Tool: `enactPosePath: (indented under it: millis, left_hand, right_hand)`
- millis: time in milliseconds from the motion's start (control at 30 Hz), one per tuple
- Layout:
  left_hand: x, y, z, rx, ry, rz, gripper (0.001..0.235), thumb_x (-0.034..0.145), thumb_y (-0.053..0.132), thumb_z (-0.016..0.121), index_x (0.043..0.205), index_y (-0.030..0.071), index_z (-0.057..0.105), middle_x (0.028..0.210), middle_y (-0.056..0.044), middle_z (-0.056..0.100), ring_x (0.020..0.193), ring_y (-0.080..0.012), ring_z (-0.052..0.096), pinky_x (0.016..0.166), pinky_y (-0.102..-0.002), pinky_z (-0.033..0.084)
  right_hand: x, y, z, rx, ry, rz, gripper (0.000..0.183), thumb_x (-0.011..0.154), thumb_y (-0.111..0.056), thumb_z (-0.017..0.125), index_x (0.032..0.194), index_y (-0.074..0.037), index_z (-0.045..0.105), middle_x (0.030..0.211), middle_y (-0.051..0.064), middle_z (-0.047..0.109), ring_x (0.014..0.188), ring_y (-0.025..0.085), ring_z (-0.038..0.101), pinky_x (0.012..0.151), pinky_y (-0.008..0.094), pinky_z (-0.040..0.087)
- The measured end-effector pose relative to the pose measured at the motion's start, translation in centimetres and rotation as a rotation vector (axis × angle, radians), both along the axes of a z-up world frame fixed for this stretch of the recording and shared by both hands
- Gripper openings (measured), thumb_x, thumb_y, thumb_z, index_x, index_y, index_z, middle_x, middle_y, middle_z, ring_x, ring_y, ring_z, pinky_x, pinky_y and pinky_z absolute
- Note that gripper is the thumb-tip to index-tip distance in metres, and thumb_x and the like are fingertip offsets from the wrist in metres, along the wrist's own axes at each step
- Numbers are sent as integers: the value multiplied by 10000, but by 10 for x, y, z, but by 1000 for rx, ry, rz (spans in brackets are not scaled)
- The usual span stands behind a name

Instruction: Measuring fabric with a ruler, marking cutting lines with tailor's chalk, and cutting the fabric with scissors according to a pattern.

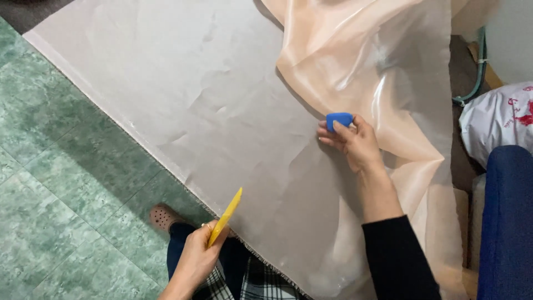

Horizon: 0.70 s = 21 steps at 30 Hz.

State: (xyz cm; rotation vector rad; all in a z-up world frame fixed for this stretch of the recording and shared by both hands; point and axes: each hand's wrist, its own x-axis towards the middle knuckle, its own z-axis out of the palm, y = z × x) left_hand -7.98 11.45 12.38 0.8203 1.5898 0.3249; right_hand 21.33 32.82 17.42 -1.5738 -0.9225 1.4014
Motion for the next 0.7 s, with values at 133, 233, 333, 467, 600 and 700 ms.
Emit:
enactPosePath:
  millis: [133, 233, 333, 467, 600, 700]
  left_hand:
    - [-4, -6, -11, 134, 38, -22, 386, 958, 422, 523, 706, 130, 534, 599, 7, 371, 579, -132, 348, 577, -302, 284]
    - [-6, -5, -4, 173, 45, 12, 370, 957, 376, 548, 688, 128, 490, 600, 8, 371, 578, -126, 358, 564, -313, 300]
    - [-9, -5, -1, 164, 40, 31, 353, 961, 375, 540, 712, 125, 535, 623, 9, 394, 571, -122, 357, 550, -303, 294]
    - [-12, -6, 0, 173, 24, 70, 379, 984, 383, 527, 705, 133, 474, 606, 19, 356, 540, -113, 301, 524, -298, 255]
    - [-14, -6, -1, 193, 35, 82, 402, 959, 440, 506, 697, 138, 553, 580, 30, 376, 523, -113, 323, 515, -294, 269]
    - [-14, -1, 10, 132, 46, 93, 401, 928, 452, 486, 832, 147, 729, 600, 20, 496, 519, -110, 372, 528, -271, 305]
  right_hand:
    - [-1, 10, 5, -76, -41, 41, 226, 869, -83, 642, 1033, 15, 520, 994, 225, 694, 816, 259, 714, 699, 303, 616]
    - [1, 12, 1, -80, -78, 101, 252, 875, -109, 640, 1073, 0, 529, 1000, 207, 695, 859, 276, 718, 705, 334, 619]
    - [-5, 11, 10, -104, -128, 95, 236, 874, -126, 648, 1045, -9, 534, 1006, 189, 697, 848, 255, 720, 686, 324, 618]
    - [-10, 9, 19, -113, -172, 106, 206, 892, -114, 628, 1044, -18, 527, 1019, 177, 694, 866, 237, 717, 707, 314, 622]
    - [-5, 13, 12, -94, -175, 108, 195, 887, -127, 647, 1015, -42, 527, 1004, 167, 697, 859, 228, 722, 696, 308, 624]
    - [-9, 11, 19, -100, -194, 119, 211, 900, -133, 638, 1039, -27, 519, 1020, 168, 692, 876, 225, 720, 716, 301, 628]
